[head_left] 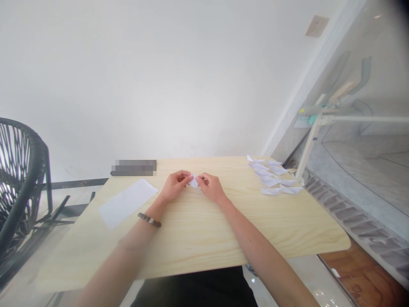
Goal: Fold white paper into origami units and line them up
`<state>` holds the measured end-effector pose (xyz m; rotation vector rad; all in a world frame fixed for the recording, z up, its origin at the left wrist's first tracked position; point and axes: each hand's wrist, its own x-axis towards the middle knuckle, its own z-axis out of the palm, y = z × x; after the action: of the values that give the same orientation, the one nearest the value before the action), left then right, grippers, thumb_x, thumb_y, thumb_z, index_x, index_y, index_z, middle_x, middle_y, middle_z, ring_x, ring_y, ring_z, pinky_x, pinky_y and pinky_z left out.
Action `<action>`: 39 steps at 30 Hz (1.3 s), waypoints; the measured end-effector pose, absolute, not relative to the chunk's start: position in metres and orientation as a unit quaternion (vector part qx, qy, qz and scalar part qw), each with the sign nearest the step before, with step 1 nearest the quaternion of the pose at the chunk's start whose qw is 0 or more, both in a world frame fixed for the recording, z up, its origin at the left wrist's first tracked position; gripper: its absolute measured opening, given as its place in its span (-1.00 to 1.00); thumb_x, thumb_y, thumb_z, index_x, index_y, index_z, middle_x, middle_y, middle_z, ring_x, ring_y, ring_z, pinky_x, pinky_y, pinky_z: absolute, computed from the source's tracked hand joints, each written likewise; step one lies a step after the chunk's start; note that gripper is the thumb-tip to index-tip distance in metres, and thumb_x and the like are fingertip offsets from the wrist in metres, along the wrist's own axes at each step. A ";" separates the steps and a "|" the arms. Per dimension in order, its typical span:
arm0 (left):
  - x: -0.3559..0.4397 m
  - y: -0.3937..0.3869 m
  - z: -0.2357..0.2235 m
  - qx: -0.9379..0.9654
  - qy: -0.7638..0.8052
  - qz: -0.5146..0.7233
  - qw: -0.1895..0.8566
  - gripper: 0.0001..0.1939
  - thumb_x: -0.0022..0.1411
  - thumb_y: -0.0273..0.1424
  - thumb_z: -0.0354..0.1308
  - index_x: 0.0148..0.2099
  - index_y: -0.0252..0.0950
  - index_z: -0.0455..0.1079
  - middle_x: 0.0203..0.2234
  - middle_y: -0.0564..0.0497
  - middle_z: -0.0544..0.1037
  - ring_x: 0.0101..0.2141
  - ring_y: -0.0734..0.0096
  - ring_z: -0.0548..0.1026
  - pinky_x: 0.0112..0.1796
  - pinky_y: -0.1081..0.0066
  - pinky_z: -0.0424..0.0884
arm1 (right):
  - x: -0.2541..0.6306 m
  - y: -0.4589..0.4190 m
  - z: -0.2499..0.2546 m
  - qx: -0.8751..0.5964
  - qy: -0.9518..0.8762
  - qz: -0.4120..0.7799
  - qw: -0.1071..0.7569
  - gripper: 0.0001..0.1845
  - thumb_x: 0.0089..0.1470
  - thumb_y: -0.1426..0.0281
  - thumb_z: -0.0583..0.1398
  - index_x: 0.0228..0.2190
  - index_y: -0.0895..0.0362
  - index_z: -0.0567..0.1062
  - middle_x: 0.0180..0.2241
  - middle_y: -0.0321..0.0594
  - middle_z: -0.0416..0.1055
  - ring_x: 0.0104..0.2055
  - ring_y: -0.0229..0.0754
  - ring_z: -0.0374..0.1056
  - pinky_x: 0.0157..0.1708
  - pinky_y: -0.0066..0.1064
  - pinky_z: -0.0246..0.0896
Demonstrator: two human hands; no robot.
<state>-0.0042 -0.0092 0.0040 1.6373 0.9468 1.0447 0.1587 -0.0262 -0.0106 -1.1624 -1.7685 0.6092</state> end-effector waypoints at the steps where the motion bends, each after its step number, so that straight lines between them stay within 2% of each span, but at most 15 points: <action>1: -0.003 -0.009 0.004 0.663 0.389 0.431 0.473 -0.71 0.05 -0.24 0.10 -0.27 -0.36 0.28 -0.49 0.00 0.46 -0.49 0.49 0.36 -0.49 0.51 0.26 | 0.158 -0.025 -0.011 -0.476 -0.712 0.247 0.453 -0.68 0.04 0.22 0.00 -0.47 0.17 0.42 -0.54 -0.28 0.37 -0.57 -0.34 0.23 -0.53 -0.53 0.10; 6: 0.002 -0.003 0.000 0.651 0.405 0.460 0.447 -0.75 0.09 -0.23 0.04 -0.33 -0.34 0.24 -0.56 0.07 0.40 -0.55 0.56 0.31 -0.53 0.55 0.22 | 0.155 -0.020 -0.013 -0.491 -0.695 0.259 0.457 -0.66 0.04 0.21 -0.01 -0.50 0.16 0.41 -0.56 -0.29 0.36 -0.56 -0.34 0.24 -0.53 -0.53 0.11; 15: 0.014 0.023 -0.009 0.642 0.444 0.481 0.399 -0.72 0.10 -0.18 -0.01 -0.37 -0.33 0.27 -0.58 0.07 0.38 -0.53 0.51 0.34 -0.50 0.51 0.26 | 0.152 0.002 -0.013 -0.517 -0.662 0.290 0.459 -0.68 0.03 0.21 -0.03 -0.50 0.15 0.37 -0.57 -0.29 0.35 -0.63 -0.35 0.19 -0.59 -0.53 0.10; 20: 0.014 0.030 -0.002 0.635 0.444 0.468 0.426 -0.73 0.09 -0.19 0.01 -0.33 -0.33 0.28 -0.56 0.06 0.40 -0.52 0.50 0.35 -0.50 0.52 0.26 | 0.148 0.020 -0.010 -0.490 -0.659 0.315 0.477 -0.72 0.03 0.23 -0.02 -0.49 0.14 0.36 -0.53 -0.28 0.35 -0.61 -0.36 0.20 -0.59 -0.54 0.11; 24: 0.012 0.028 0.004 0.623 0.446 0.465 0.444 -0.73 0.10 -0.21 0.02 -0.30 -0.34 0.30 -0.55 0.06 0.40 -0.54 0.53 0.32 -0.51 0.53 0.23 | 0.148 0.027 -0.009 -0.446 -0.657 0.388 0.467 -0.75 0.01 0.22 0.02 -0.48 0.14 0.33 -0.65 -0.36 0.26 -0.67 -0.38 0.14 -0.65 -0.56 0.04; 30: 0.015 0.030 0.014 0.596 0.431 0.434 0.520 -0.72 0.12 -0.22 0.00 -0.28 -0.35 0.32 -0.50 0.03 0.40 -0.51 0.51 0.33 -0.47 0.50 0.29 | 0.155 0.035 -0.008 -0.443 -0.606 0.461 0.473 -0.76 -0.01 0.23 0.04 -0.54 0.15 0.28 -0.70 -0.40 0.19 -0.70 -0.40 0.07 -0.70 -0.57 -0.04; 34: 0.015 0.033 0.017 0.575 0.437 0.429 0.542 -0.76 0.12 -0.25 0.02 -0.30 -0.34 0.32 -0.53 0.06 0.40 -0.52 0.52 0.33 -0.46 0.50 0.28 | 0.153 0.037 -0.005 -0.451 -0.592 0.473 0.472 -0.76 0.00 0.25 0.03 -0.54 0.15 0.28 -0.70 -0.40 0.16 -0.69 -0.41 0.06 -0.69 -0.56 -0.06; 39: 0.012 0.034 0.019 0.549 0.462 0.437 0.542 -0.75 0.11 -0.25 0.02 -0.27 -0.33 0.34 -0.46 0.01 0.43 -0.43 0.44 0.35 -0.43 0.49 0.28 | 0.148 0.036 -0.001 -0.463 -0.606 0.468 0.446 -0.74 0.01 0.23 0.03 -0.55 0.16 0.29 -0.69 -0.40 0.14 -0.67 -0.40 0.02 -0.68 -0.55 -0.09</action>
<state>0.0122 0.0343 0.0193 1.3043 1.0959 1.0380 0.1478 0.0364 -0.0007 -1.1480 -1.5024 1.1591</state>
